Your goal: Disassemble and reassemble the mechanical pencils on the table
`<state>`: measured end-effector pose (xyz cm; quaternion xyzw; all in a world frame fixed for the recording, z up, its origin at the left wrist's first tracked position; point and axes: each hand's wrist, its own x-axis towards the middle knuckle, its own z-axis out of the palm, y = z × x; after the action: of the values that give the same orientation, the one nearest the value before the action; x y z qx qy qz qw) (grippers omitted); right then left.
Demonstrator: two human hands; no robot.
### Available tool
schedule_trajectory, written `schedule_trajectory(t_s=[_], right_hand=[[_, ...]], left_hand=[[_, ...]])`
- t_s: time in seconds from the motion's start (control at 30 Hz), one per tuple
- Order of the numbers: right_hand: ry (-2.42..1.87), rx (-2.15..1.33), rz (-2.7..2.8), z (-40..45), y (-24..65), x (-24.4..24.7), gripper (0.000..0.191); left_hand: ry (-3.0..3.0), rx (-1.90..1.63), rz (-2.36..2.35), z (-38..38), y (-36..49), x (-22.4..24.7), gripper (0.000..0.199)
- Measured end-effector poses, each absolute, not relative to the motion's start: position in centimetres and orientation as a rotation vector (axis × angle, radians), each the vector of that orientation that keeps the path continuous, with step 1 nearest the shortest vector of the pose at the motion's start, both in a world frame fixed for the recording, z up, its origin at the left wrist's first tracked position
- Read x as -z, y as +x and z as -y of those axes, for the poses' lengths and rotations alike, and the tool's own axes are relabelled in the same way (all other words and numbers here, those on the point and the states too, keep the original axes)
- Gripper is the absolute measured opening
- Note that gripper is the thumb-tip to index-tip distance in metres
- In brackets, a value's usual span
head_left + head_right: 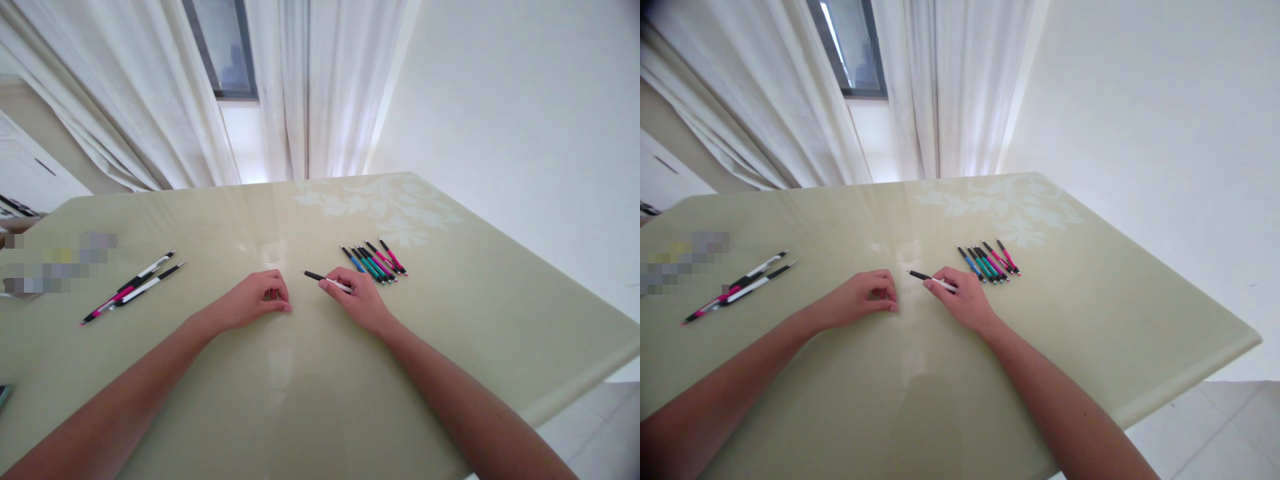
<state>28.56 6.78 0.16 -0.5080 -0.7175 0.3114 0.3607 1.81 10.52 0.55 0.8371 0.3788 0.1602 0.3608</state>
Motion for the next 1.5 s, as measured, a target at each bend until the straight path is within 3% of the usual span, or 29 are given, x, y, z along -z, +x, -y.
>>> schedule_trajectory(t_s=[0.47, 0.8, 1.5], right_hand=[[-1.199, -0.836, 1.875, -6.0, 28.5, -0.5, 0.026], [-1.146, -0.794, 1.902, -5.6, 28.1, -0.7, 0.017], [-1.135, -0.67, 1.951, -5.4, 28.0, -0.6, 0.011]], left_hand=[[1.794, -0.889, -1.096, -9.4, 2.7, -3.4, 0.027], [1.647, -0.879, -0.986, -8.5, 3.4, -3.9, 0.027], [2.038, -0.839, -1.058, -8.0, 3.7, -4.3, 0.021]])
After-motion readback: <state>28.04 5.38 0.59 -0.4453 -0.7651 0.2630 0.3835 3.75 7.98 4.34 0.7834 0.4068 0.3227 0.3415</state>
